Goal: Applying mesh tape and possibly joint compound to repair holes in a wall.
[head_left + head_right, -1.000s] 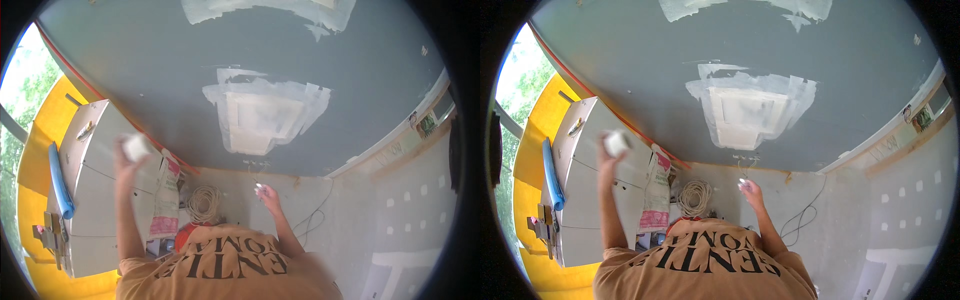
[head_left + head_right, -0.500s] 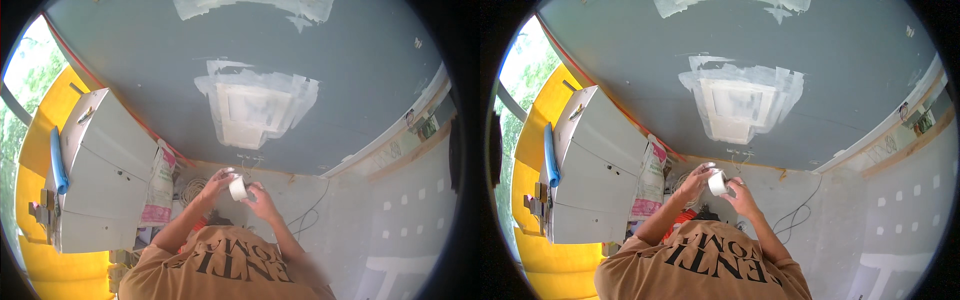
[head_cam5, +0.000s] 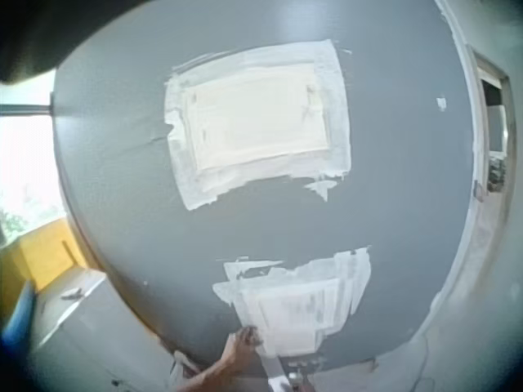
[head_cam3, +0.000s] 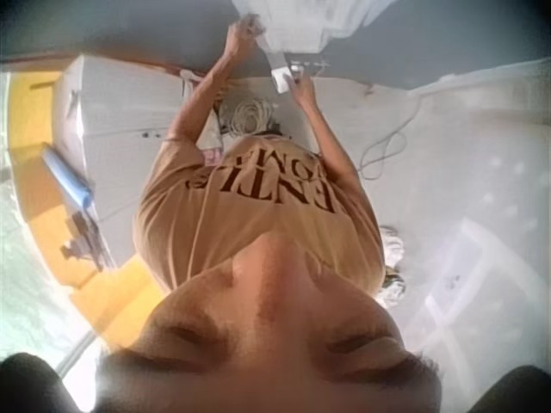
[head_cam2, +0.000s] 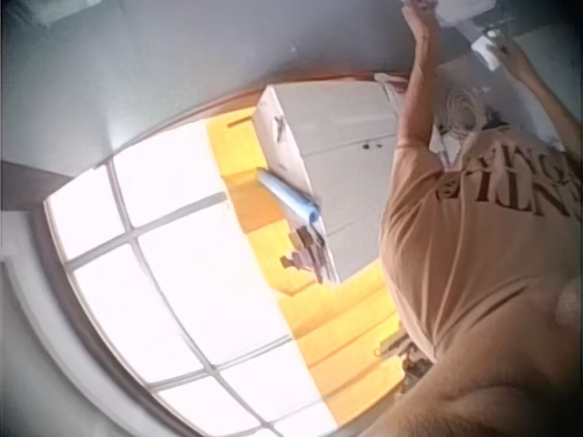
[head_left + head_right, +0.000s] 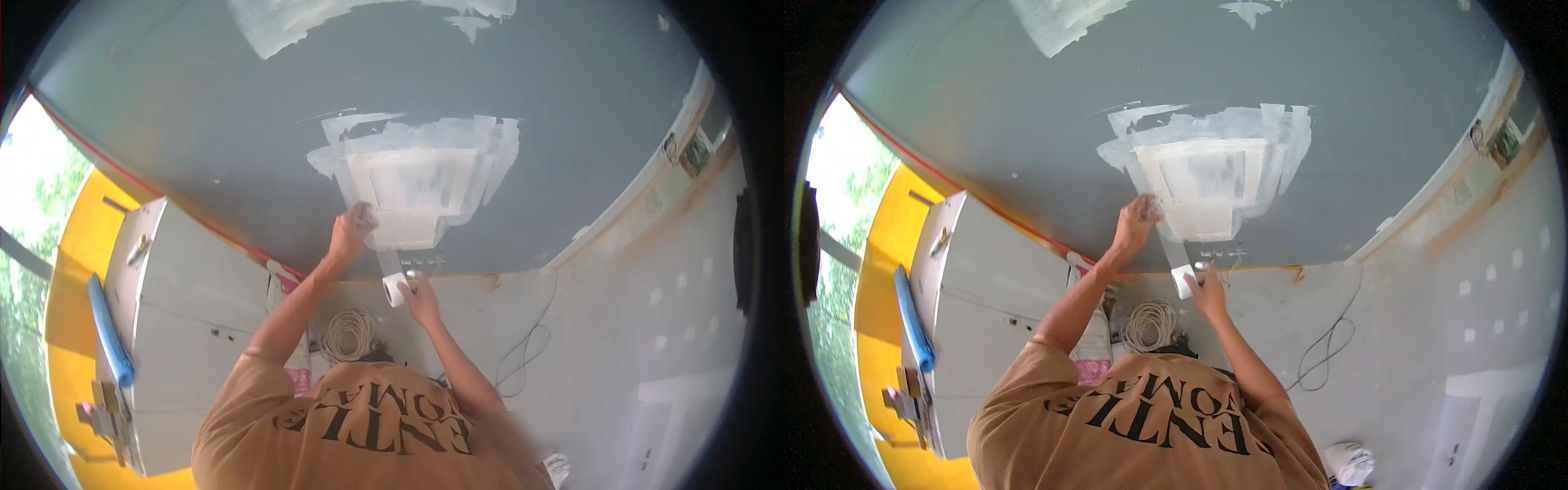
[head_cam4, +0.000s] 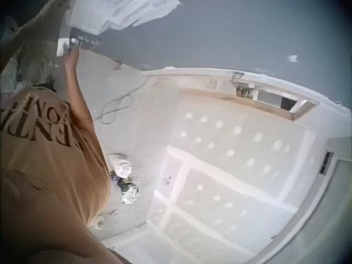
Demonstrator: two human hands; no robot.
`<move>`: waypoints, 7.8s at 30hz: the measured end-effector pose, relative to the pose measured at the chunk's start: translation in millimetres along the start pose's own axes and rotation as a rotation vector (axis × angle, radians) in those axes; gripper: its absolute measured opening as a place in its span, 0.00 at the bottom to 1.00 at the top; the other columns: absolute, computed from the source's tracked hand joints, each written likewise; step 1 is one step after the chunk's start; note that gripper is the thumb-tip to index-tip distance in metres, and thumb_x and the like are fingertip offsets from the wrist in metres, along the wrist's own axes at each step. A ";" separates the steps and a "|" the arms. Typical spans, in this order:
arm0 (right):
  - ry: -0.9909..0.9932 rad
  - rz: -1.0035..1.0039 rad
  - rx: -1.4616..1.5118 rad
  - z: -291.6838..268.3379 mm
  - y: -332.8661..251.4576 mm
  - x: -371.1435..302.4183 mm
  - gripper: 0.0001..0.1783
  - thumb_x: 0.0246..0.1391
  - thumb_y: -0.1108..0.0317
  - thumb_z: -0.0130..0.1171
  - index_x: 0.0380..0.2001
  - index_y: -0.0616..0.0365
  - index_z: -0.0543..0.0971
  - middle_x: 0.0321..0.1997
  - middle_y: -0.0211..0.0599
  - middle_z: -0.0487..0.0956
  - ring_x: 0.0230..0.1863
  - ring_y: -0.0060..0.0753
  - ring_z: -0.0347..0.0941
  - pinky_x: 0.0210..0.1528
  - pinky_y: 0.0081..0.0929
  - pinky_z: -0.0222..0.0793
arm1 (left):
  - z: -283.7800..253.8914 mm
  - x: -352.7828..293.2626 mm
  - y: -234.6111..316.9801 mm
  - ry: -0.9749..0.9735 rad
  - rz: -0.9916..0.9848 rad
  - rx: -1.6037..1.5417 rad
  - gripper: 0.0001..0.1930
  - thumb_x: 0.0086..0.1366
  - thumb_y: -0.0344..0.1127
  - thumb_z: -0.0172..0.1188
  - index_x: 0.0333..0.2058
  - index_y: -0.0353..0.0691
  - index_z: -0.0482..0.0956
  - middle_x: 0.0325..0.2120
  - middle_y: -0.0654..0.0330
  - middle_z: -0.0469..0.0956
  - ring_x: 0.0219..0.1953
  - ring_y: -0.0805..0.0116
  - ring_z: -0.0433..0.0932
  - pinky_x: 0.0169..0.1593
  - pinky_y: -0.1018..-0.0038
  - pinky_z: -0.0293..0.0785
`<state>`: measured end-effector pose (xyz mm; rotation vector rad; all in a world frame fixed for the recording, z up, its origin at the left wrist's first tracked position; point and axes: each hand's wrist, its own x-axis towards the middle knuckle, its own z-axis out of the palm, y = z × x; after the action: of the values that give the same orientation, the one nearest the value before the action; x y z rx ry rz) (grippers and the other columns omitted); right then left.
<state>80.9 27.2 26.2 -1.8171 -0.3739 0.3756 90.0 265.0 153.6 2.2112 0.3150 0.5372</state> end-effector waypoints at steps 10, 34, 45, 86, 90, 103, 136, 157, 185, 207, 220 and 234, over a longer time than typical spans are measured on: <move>0.368 0.112 -0.138 111.3 35.2 160.4 0.27 0.65 0.50 0.63 0.60 0.51 0.73 0.42 0.53 0.85 0.45 0.62 0.81 0.49 0.50 0.74 | 12.9 139.1 -53.6 0.249 0.400 0.095 0.23 0.61 0.27 0.72 0.54 0.38 0.75 0.36 0.55 0.87 0.36 0.63 0.86 0.41 0.69 0.80; 0.292 0.417 -0.069 136.3 63.3 247.7 0.23 0.66 0.43 0.55 0.53 0.42 0.84 0.54 0.37 0.87 0.59 0.53 0.79 0.65 0.63 0.56 | 22.3 156.1 -104.3 0.224 0.574 0.121 0.22 0.62 0.25 0.72 0.53 0.36 0.75 0.44 0.56 0.83 0.43 0.66 0.84 0.44 0.70 0.77; 0.363 0.235 0.027 140.3 88.7 236.2 0.22 0.63 0.44 0.59 0.43 0.50 0.86 0.47 0.44 0.86 0.50 0.58 0.80 0.51 0.47 0.72 | 25.0 130.3 -79.9 0.242 0.602 0.146 0.19 0.63 0.25 0.72 0.50 0.38 0.76 0.39 0.57 0.85 0.41 0.67 0.83 0.41 0.71 0.74; -0.902 0.645 0.430 96.6 -37.4 -62.6 0.08 0.63 0.67 0.65 0.42 0.59 0.85 0.37 0.28 0.84 0.36 0.22 0.80 0.38 0.21 0.75 | -41.5 -320.9 -35.0 0.014 -0.356 -0.370 0.47 0.48 0.37 0.82 0.66 0.36 0.69 0.67 0.47 0.67 0.72 0.52 0.63 0.75 0.59 0.58; -0.915 0.603 0.352 131.8 -52.9 -55.9 0.08 0.62 0.66 0.66 0.40 0.60 0.85 0.34 0.28 0.83 0.33 0.22 0.78 0.36 0.22 0.73 | -77.1 -321.9 -55.7 0.001 -0.404 -0.407 0.47 0.49 0.36 0.81 0.68 0.38 0.69 0.70 0.49 0.64 0.73 0.53 0.62 0.75 0.58 0.59; -1.207 -0.368 -0.593 262.5 -190.7 16.2 0.17 0.57 0.58 0.71 0.32 0.63 0.86 0.28 0.51 0.80 0.29 0.39 0.75 0.37 0.40 0.71 | -151.2 -380.3 -104.4 0.079 -0.552 -0.395 0.51 0.52 0.47 0.81 0.72 0.45 0.65 0.70 0.48 0.64 0.71 0.51 0.65 0.71 0.57 0.66; -1.551 -0.097 -0.388 217.7 -197.8 16.8 0.20 0.71 0.67 0.55 0.62 0.61 0.73 0.38 0.36 0.81 0.36 0.27 0.77 0.40 0.29 0.74 | -129.7 -430.6 -108.6 0.323 -0.719 -0.372 0.54 0.47 0.47 0.82 0.72 0.40 0.65 0.73 0.45 0.60 0.75 0.49 0.59 0.76 0.57 0.57; -1.444 -0.895 -0.609 205.1 -153.9 -19.7 0.18 0.64 0.69 0.61 0.55 0.60 0.75 0.49 0.50 0.81 0.49 0.60 0.79 0.48 0.49 0.76 | -129.6 -400.8 -96.8 0.267 -0.642 -0.475 0.53 0.46 0.44 0.82 0.70 0.38 0.67 0.72 0.44 0.63 0.73 0.48 0.63 0.74 0.57 0.60; -0.892 -1.263 0.017 391.1 -399.4 29.0 0.37 0.59 0.81 0.47 0.74 0.68 0.62 0.67 0.63 0.70 0.69 0.62 0.65 0.72 0.51 0.58 | -352.8 -321.0 46.3 0.750 -0.059 0.602 0.56 0.43 0.41 0.86 0.71 0.42 0.64 0.68 0.52 0.71 0.68 0.45 0.71 0.68 0.50 0.70; -0.944 -0.668 0.202 396.8 -354.9 55.7 0.19 0.65 0.69 0.64 0.57 0.63 0.79 0.47 0.38 0.85 0.47 0.29 0.81 0.53 0.30 0.77 | -541.8 -205.3 -35.4 0.697 -0.638 1.136 0.28 0.60 0.34 0.73 0.58 0.35 0.79 0.60 0.45 0.77 0.67 0.49 0.72 0.70 0.53 0.65; -0.820 -0.238 0.601 140.0 -213.3 24.2 0.18 0.68 0.64 0.62 0.56 0.63 0.81 0.45 0.38 0.87 0.48 0.31 0.82 0.55 0.35 0.76 | -171.2 -207.2 -8.6 -0.001 -0.091 -0.214 0.28 0.60 0.22 0.69 0.58 0.37 0.71 0.49 0.48 0.82 0.56 0.52 0.80 0.60 0.58 0.74; -0.594 -0.082 0.323 26.1 -39.5 43.2 0.15 0.66 0.68 0.62 0.54 0.58 0.83 0.39 0.34 0.88 0.40 0.27 0.81 0.43 0.28 0.77 | -101.7 -0.1 23.7 -0.153 -0.008 0.005 0.13 0.68 0.24 0.60 0.50 0.29 0.80 0.41 0.48 0.87 0.40 0.61 0.86 0.46 0.69 0.79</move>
<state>105.8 79.0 54.6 -1.3455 -0.7476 0.8698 42.5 317.8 230.2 2.2400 0.2441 0.3603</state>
